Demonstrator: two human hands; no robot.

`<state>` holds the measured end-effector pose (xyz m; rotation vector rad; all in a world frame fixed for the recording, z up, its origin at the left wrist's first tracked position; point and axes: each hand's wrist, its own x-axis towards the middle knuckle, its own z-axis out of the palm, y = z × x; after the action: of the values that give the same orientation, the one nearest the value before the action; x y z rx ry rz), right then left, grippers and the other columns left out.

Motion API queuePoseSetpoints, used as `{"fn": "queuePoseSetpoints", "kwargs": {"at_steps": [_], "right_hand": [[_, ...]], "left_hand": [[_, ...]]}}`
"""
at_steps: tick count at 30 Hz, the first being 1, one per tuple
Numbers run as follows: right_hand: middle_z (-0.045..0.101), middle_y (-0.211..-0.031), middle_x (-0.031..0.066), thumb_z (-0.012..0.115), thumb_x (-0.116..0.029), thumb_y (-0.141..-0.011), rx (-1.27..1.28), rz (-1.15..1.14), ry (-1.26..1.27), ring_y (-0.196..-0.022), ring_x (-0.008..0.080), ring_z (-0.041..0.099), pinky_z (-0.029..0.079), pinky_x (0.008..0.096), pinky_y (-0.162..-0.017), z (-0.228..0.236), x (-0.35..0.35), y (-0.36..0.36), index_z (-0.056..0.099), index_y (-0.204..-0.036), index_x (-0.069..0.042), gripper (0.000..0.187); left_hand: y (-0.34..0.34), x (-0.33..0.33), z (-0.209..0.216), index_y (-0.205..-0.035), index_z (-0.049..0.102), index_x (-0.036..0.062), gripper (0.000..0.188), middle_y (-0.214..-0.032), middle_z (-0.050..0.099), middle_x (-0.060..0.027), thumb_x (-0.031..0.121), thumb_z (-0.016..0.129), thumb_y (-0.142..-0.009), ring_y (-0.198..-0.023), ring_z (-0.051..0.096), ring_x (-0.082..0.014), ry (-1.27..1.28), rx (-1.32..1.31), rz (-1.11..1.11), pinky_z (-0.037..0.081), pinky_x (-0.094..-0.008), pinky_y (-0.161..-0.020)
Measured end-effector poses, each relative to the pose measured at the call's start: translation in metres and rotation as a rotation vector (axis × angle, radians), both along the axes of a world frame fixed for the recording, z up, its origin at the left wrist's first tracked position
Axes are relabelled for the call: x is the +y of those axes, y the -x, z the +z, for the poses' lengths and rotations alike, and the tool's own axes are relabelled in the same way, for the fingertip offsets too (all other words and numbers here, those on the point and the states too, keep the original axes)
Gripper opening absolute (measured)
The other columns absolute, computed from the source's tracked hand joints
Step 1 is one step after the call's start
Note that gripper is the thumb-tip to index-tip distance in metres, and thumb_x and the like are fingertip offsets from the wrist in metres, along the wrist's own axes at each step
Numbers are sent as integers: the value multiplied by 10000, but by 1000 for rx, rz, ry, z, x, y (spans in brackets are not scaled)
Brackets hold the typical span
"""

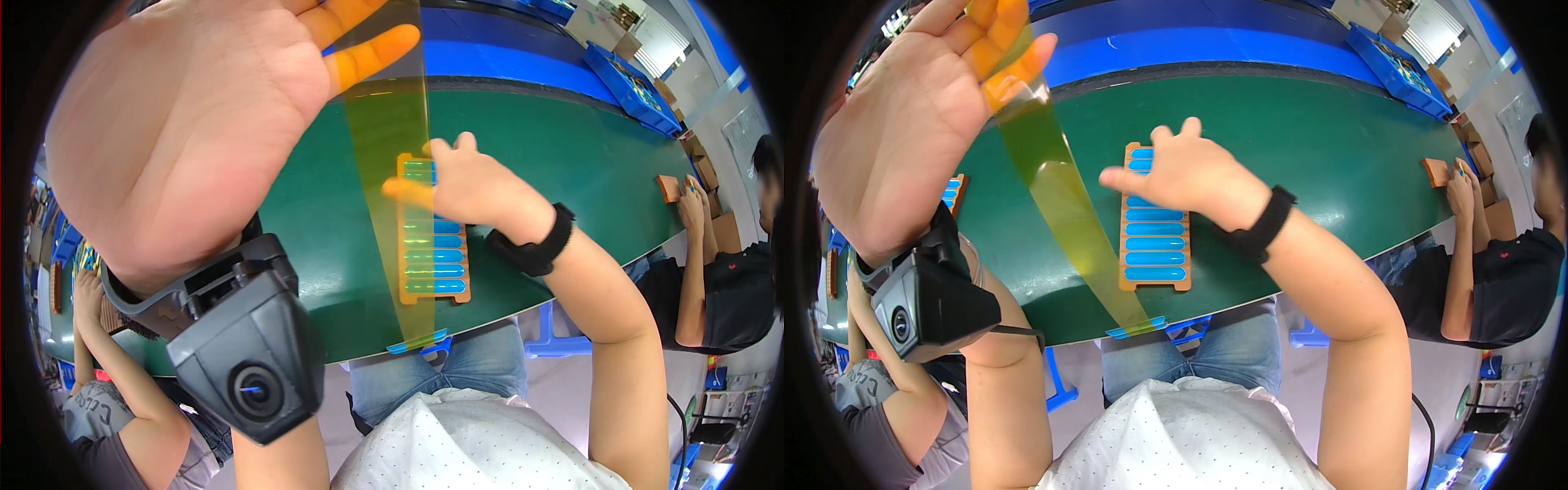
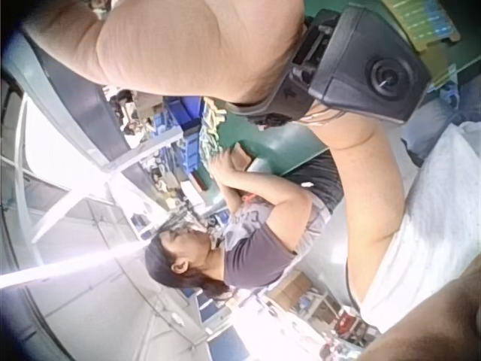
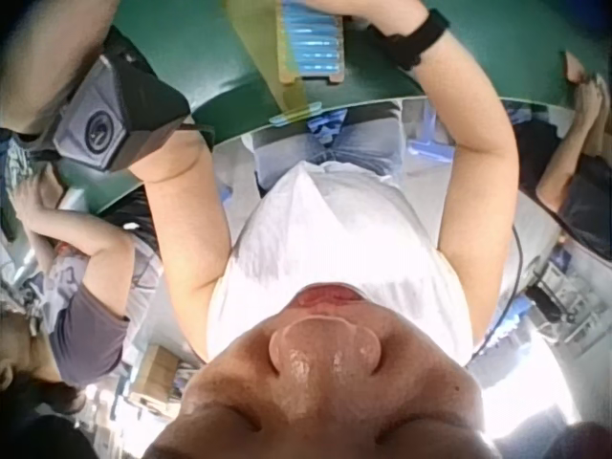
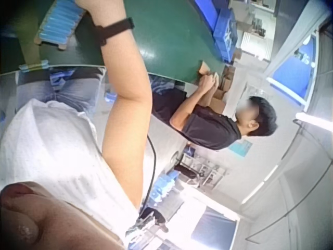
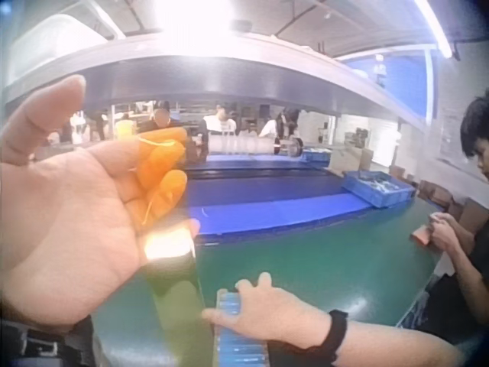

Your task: The person pulls a strip of yellow tape from a roll, presses it onto a row of blue components in a brown tray, and tears the tape. The person then moves the taped tray aside and pulls a new tray into position.

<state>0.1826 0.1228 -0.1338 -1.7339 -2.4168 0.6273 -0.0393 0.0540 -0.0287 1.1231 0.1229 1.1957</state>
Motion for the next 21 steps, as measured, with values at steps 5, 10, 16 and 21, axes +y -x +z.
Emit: {"fn": "queuePoseSetpoints", "kwargs": {"at_steps": [5, 10, 16, 21], "right_hand": [[489, -1193, 288, 707, -517, -780, -103, 210, -94, -902, 397, 680, 585, 415, -758, -13, -8, 30, 497, -1232, 56, 759], [504, -1136, 279, 697, -536, -787, -66, 328, -111, -907, 418, 663, 575, 415, -757, -13, -27, 50, 474, -1274, 39, 786], [604, -1068, 225, 511, -581, -936, 392, 188, 353, -618, 204, 624, 538, 329, -572, 14, 4, -2, 418, -1400, 35, 777], [585, -1090, 186, 445, -425, -1031, 351, 84, 213, -723, 243, 647, 542, 353, -683, 11, -15, -49, 500, -1381, -66, 504]], "left_hand": [[-5, -2, -1, -1309, 394, -61, 634, -1243, 476, -166, 410, 537, -909, -1183, 442, -297, 51, 9, 52, 281, -469, -1097], [-13, -4, 3, -1267, 423, -58, 606, -1193, 493, -154, 417, 542, -909, -1136, 459, -282, 85, 26, 98, 299, -458, -1068], [-22, -3, 15, -1217, 458, -53, 577, -1133, 514, -139, 427, 548, -909, -1081, 479, -264, 100, 39, 125, 321, -445, -1033], [-30, 0, 21, -1176, 487, -49, 556, -1084, 532, -126, 435, 553, -910, -1034, 495, -249, 118, 39, 143, 339, -434, -1003]]}}
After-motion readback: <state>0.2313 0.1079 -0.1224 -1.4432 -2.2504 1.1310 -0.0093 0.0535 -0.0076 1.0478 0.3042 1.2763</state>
